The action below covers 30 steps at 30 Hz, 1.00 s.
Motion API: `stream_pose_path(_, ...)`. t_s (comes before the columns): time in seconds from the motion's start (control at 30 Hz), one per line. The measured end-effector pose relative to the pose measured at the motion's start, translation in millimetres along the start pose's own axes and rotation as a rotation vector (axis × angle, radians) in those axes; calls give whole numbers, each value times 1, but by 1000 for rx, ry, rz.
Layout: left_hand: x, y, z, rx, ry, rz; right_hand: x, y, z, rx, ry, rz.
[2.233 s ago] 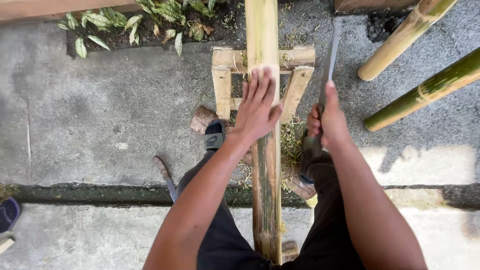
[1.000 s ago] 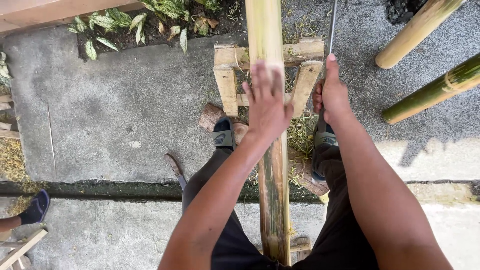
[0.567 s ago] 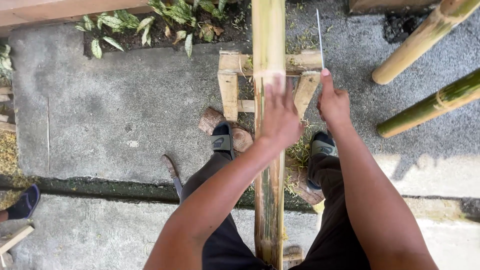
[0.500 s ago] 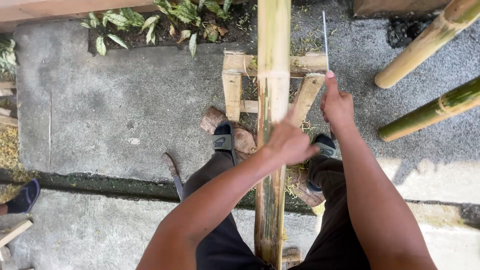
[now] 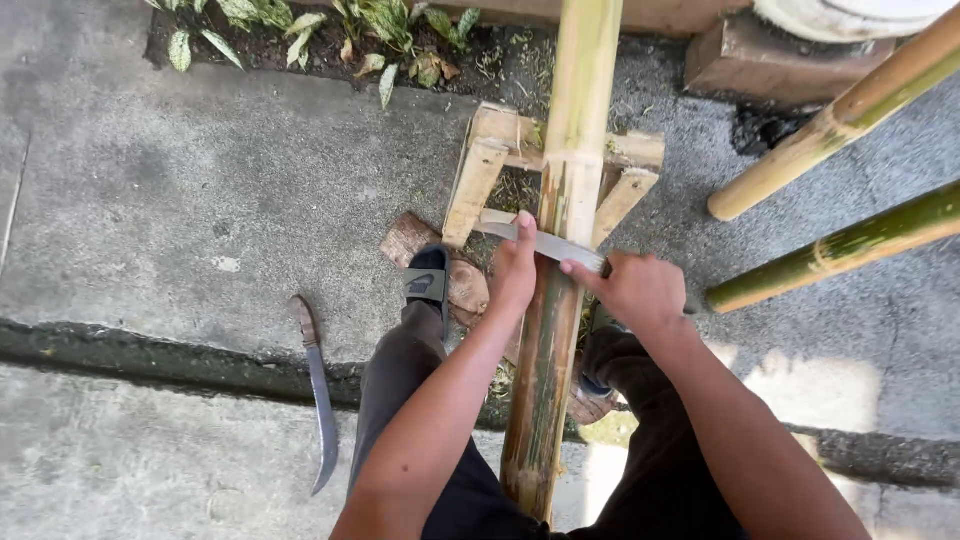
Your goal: Scraping the surface of a bamboo pole using a small knife.
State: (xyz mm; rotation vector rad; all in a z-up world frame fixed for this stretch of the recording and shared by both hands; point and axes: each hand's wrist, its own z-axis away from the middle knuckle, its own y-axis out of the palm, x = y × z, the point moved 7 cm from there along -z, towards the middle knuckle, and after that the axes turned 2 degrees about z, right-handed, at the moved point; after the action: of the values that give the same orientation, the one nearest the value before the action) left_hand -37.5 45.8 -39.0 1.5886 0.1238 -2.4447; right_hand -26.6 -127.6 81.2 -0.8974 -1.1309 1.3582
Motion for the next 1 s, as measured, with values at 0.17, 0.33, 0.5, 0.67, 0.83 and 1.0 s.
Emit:
stream_pose_path(0.17, 27, 15, -17, -28, -244, 390, 9, -19, 0, 119, 14, 167)
stream_pose_path(0.33, 17, 8, -1, -130, -369, 339, 12, -13, -3, 227, 20, 235)
stream_pose_path(0.5, 24, 12, -6, -143, -398, 322, 15, -8, 0, 256, 17, 254)
stream_pose_path(0.67, 17, 14, -7, -193, -410, 255, 12, -2, -2, 258, 20, 259)
stream_pose_path(0.83, 32, 12, -23, -236, -351, 116, 11, 1, -6, 286, 46, 259)
stream_pose_path(1.0, 22, 17, -52, -219, -366, 5, 16, -15, -29, 367, 116, 269)
